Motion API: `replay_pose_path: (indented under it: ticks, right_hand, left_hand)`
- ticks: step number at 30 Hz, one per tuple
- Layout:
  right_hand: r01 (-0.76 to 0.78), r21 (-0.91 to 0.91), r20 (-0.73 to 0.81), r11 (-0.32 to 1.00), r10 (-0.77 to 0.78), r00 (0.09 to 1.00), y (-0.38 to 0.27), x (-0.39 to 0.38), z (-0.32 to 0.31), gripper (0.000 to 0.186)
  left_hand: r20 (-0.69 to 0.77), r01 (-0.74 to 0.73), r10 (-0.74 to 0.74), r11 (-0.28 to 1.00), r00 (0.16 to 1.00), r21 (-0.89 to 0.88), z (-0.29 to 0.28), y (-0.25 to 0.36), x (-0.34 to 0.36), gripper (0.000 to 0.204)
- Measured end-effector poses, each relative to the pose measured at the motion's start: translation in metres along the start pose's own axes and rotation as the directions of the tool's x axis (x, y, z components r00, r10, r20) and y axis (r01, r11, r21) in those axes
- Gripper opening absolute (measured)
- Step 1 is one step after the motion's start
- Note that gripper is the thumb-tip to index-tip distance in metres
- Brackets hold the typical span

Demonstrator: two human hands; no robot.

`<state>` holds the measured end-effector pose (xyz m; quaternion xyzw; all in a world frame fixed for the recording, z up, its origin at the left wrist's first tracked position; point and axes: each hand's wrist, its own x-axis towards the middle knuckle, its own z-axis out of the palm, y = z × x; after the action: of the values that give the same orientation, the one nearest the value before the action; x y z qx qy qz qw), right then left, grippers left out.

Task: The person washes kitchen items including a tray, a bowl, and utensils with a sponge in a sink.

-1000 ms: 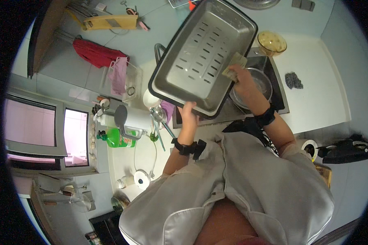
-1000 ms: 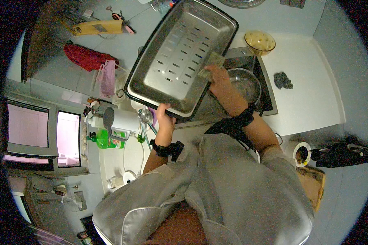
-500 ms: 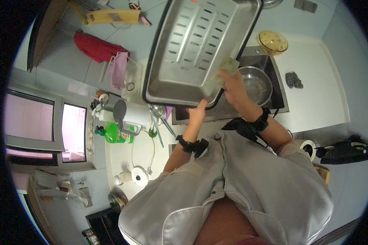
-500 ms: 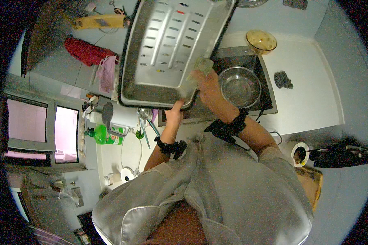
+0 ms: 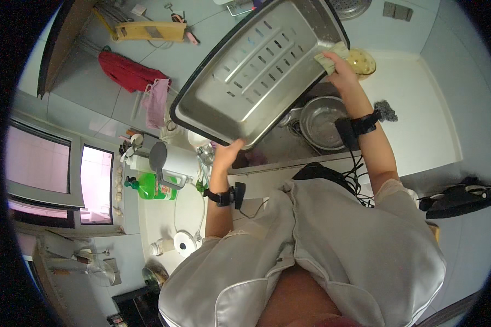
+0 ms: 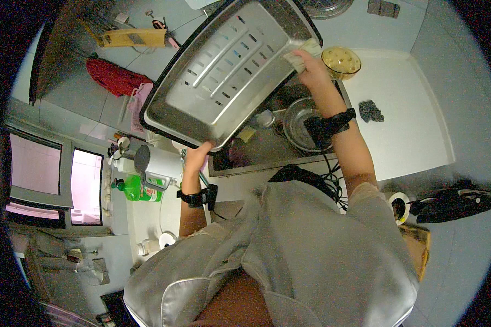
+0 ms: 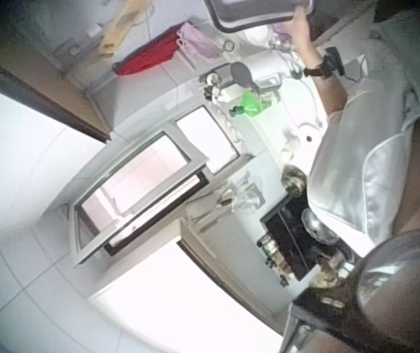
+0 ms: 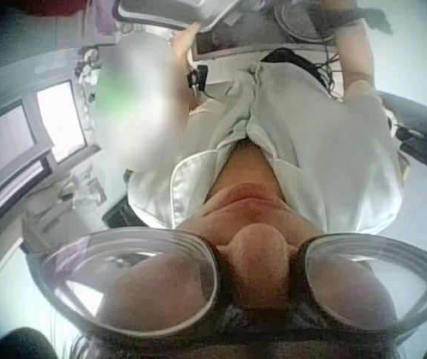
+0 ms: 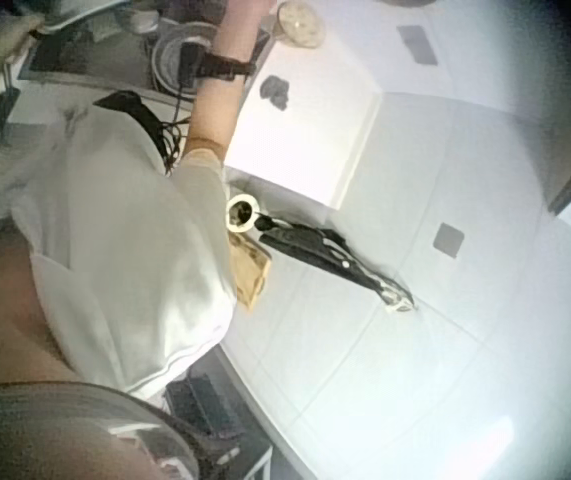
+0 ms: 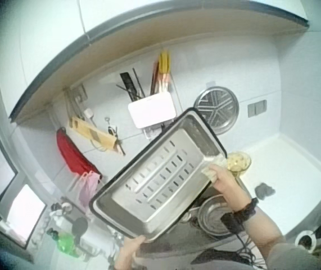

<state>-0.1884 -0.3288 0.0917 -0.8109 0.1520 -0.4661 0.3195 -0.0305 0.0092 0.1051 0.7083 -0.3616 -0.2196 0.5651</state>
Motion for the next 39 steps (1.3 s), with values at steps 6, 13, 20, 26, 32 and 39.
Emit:
replay_pose_path:
  ticks: [6,13,20,26,32,39]
  right_hand:
    - [-0.387,0.725,0.096,0.569,0.474,0.875,-0.030,-0.019,-0.001,0.033]
    - [-0.226,0.335,0.056,0.915,0.220,0.974,-0.072,-0.061,0.047,0.046]
    - [-0.095,0.403,0.077,0.910,0.069,0.995,-0.033,-0.048,0.073,0.048]
    - [-0.569,0.761,0.426,0.313,0.420,0.801,-0.080,-0.032,0.041,0.027]
    - [-0.453,0.728,0.313,0.514,0.339,0.887,-0.067,-0.022,0.041,0.025]
    - [-0.418,0.872,0.258,0.255,0.487,0.834,-0.062,-0.014,0.023,0.026]
  left_hand:
    - [-0.173,-0.120,0.096,0.984,0.980,-0.132,-0.015,0.037,0.007,0.033]
    - [-0.555,-0.479,-0.004,0.499,0.832,-0.722,0.059,0.044,0.036,0.018]
    - [-0.279,-0.179,-0.004,0.757,0.960,-0.629,0.068,0.008,0.049,0.009]
    - [-0.075,-0.020,-0.038,0.759,0.996,-0.651,0.026,0.058,0.039,0.017]
    - [-0.071,0.039,-0.081,0.887,0.994,-0.461,0.010,0.094,0.025,0.014]
    - [-0.040,0.235,-0.261,0.917,0.964,-0.322,0.001,0.078,0.026,0.016]
